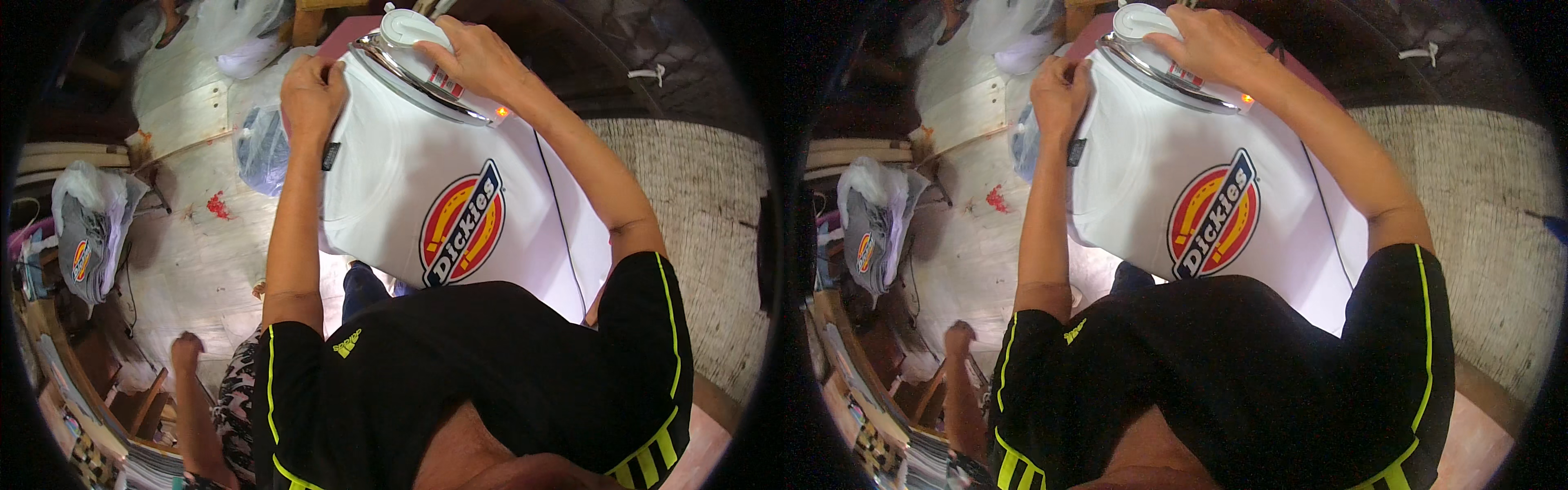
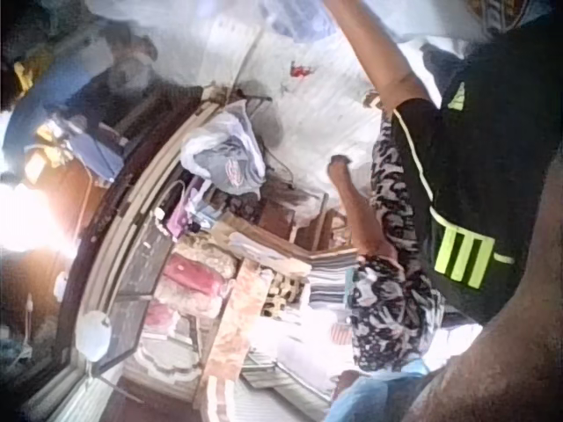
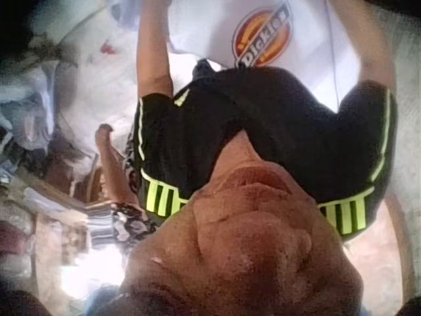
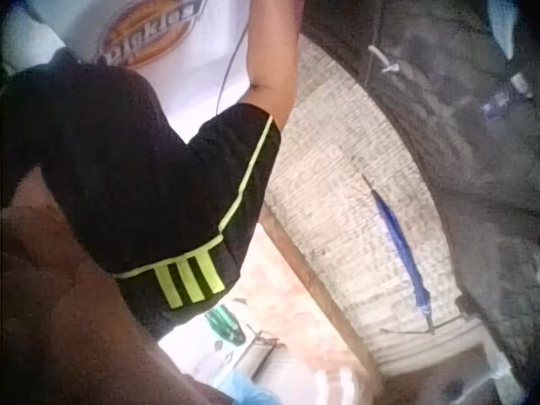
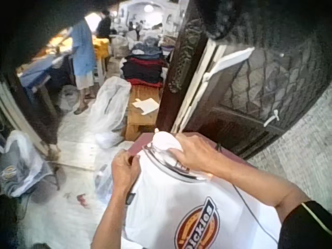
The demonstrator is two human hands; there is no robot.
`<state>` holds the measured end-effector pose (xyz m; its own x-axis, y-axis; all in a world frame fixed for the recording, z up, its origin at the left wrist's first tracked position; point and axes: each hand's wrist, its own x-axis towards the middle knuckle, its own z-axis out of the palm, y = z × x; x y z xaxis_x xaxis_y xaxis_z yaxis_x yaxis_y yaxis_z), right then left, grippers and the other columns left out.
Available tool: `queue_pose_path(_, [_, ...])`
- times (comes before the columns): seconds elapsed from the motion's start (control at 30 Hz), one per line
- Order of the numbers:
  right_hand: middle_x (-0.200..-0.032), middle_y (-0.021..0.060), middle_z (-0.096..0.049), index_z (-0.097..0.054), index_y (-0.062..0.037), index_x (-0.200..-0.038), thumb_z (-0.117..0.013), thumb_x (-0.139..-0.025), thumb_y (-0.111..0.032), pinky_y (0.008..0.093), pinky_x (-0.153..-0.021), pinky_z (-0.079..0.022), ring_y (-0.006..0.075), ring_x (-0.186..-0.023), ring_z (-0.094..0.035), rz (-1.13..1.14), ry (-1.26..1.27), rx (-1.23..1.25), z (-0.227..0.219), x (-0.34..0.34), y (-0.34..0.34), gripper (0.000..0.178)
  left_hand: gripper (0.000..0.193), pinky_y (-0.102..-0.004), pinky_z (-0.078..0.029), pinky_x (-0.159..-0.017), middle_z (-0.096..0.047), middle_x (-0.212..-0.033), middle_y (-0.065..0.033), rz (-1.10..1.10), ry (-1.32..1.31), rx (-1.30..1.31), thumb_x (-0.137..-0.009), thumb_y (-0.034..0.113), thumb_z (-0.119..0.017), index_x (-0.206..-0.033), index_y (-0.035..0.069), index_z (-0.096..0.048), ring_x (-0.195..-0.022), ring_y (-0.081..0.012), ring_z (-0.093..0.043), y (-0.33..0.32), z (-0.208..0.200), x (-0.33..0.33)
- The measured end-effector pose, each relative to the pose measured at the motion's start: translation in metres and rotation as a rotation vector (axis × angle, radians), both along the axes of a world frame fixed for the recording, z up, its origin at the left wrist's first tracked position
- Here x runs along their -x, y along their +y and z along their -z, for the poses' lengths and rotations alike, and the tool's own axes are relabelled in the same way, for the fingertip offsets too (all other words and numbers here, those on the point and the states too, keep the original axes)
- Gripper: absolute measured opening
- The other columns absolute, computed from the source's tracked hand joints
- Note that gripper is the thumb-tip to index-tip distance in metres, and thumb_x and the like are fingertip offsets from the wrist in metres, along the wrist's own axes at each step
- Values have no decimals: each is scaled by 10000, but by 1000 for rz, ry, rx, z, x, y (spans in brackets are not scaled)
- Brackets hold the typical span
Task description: The person irons a white t-shirt with a Dickies logo on a maroon ironing board. They smooth the fabric with their hands and use a white electric iron to press the shirt, focusing on the front and sleeves. After ironing, the person folds the shirt and places it into a clear plastic bag.
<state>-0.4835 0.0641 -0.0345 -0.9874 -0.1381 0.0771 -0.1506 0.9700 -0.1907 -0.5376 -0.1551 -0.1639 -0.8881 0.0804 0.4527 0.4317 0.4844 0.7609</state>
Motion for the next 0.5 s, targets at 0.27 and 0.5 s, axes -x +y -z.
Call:
queue_pose_path(0.27, [-767, 191, -674, -623, -48, -1031, -558, -980, -415, 343, -602, -538, 255, -648, -684, -183, -51, -91, -4, -46, 70, 376, 466, -477, -506, -755, -685, -896, -177, 64, -47, 474, -863, 498, -600, -845, 40, -688, -882, -368, -664, 26, -19, 37])
queue_pose_path(0.5, [-800, 184, -689, -623, -64, -1035, -582, -965, -413, 354, -619, -540, 267, -672, -695, -237, -24, -21, -2, -76, 100, 358, 448, -489, -483, -632, -678, -742, -126, -39, 162, 371, -899, 545, -585, -822, 111, -660, -726, -373, -657, 57, 5, 38])
